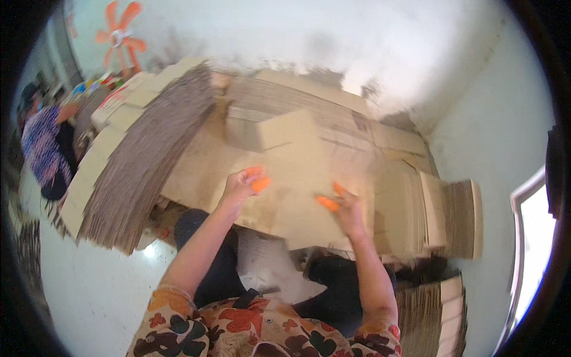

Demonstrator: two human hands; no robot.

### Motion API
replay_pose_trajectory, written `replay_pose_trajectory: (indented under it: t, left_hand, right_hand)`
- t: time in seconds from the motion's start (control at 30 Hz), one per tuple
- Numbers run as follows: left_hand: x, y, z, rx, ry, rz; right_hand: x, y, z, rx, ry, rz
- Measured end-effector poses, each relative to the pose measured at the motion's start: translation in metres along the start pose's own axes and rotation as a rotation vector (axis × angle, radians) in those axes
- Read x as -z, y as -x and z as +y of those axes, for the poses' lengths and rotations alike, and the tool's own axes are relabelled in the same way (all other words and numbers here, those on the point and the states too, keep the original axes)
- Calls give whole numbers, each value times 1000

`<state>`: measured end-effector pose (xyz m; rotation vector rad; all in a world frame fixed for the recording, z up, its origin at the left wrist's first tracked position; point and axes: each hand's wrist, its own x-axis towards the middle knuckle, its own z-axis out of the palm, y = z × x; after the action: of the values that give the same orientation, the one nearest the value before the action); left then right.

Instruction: The person sits on the floor and folds pre-cut cardboard sheets into a grid-like structure. They repeatedly pick up flat sheets, fold them along scored lines, and place the finished units into a growing stack.

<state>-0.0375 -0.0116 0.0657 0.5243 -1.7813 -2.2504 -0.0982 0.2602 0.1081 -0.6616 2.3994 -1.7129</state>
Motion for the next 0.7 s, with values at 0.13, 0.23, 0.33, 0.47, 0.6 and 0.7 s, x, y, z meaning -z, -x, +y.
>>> replay_pose_trajectory:
  t: [0.13, 0.23, 0.33, 0.47, 0.6, 0.7]
  left_hand:
    - [-40, -10, -24, 9, 359, 21]
    - [-41, -31, -44, -26, 482, 75]
    - [-56, -48, -40, -24, 434, 87]
    - [-93, -69, -23, -19, 173, -35]
    - [-131, -118, -32, -297, -374, -167]
    - [-167, -153, -48, -727, -801, -233]
  right_hand:
    - [-10, 0, 6, -130, -65, -138]
    - [-6, 2, 29, -132, -167, -148]
    - [1, 5, 42, 36, -101, -43]
    - [44, -6, 48, 212, 205, 124]
    - [105, -29, 65, 105, 639, 477]
    - [127, -40, 79, -41, 684, 600]
